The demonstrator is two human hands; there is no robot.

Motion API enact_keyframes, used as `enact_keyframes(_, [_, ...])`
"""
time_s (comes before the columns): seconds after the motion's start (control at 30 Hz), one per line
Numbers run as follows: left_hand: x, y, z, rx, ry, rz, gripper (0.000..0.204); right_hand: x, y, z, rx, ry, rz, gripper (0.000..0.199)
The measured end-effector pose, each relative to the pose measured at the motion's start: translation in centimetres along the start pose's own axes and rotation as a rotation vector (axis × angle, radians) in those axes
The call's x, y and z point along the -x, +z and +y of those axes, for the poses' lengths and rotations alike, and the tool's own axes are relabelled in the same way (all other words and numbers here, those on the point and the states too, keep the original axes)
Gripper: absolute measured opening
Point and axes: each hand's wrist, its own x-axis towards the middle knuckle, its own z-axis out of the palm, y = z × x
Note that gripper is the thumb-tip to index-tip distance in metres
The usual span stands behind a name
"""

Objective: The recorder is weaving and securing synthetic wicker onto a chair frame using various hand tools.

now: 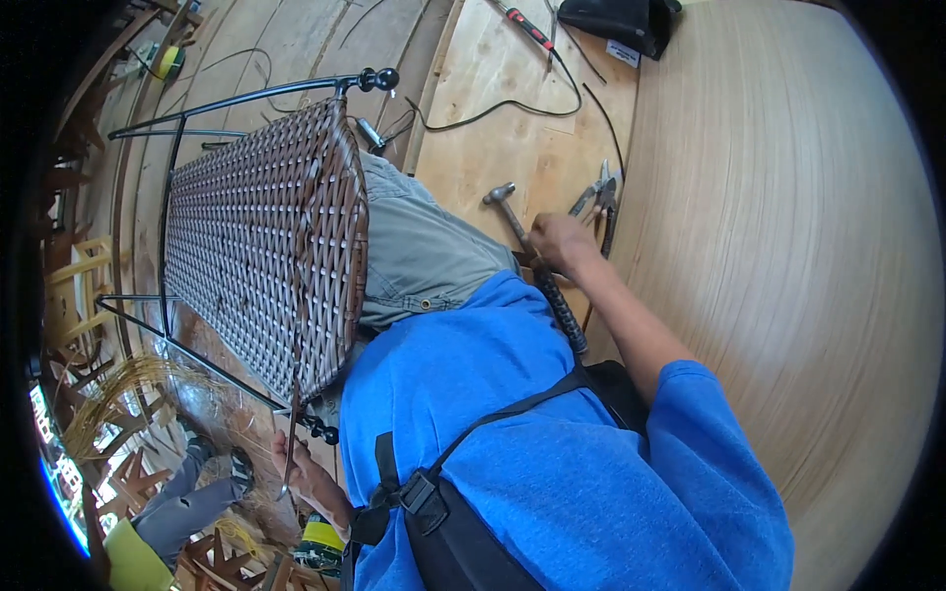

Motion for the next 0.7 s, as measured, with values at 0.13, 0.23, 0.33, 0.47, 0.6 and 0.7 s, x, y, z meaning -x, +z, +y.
enact_keyframes(0.13, [-0.5, -0.4, 0.7, -0.008, 0.207, 0.101, 0.037, 2.0, 2.1, -0.8, -0.020, 0.001, 0.127, 0.030])
enact_keyframes(0.23, [0.1, -1.1, 2.7, 0.031, 0.179, 0.039, 0.049, 1.4, 2.9, -0.3, -0.065, -0.022, 0.032, 0.031])
enact_keyframes(0.33, [1.8, -1.3, 5.0, 0.020, 0.210, -0.100, 0.050, 1.0, 3.6, 0.2, -0.056, -0.047, -0.004, 0.033])
enact_keyframes(0.47, [2.5, -0.6, 6.8, 0.115, 0.273, -0.178, 0.050, 0.2, 3.0, 1.5, -0.113, -0.103, -0.101, 0.030])
enact_keyframes(0.6, [2.8, 0.4, 8.2, 0.285, 0.159, -0.151, 0.045, -1.7, -0.3, 4.4, -0.369, -0.008, 0.175, 0.022])
enact_keyframes(0.7, [1.8, 0.2, 8.2, 0.339, 0.157, -0.176, 0.043, -1.4, -3.3, 5.5, -0.337, -0.085, 0.376, 0.021])
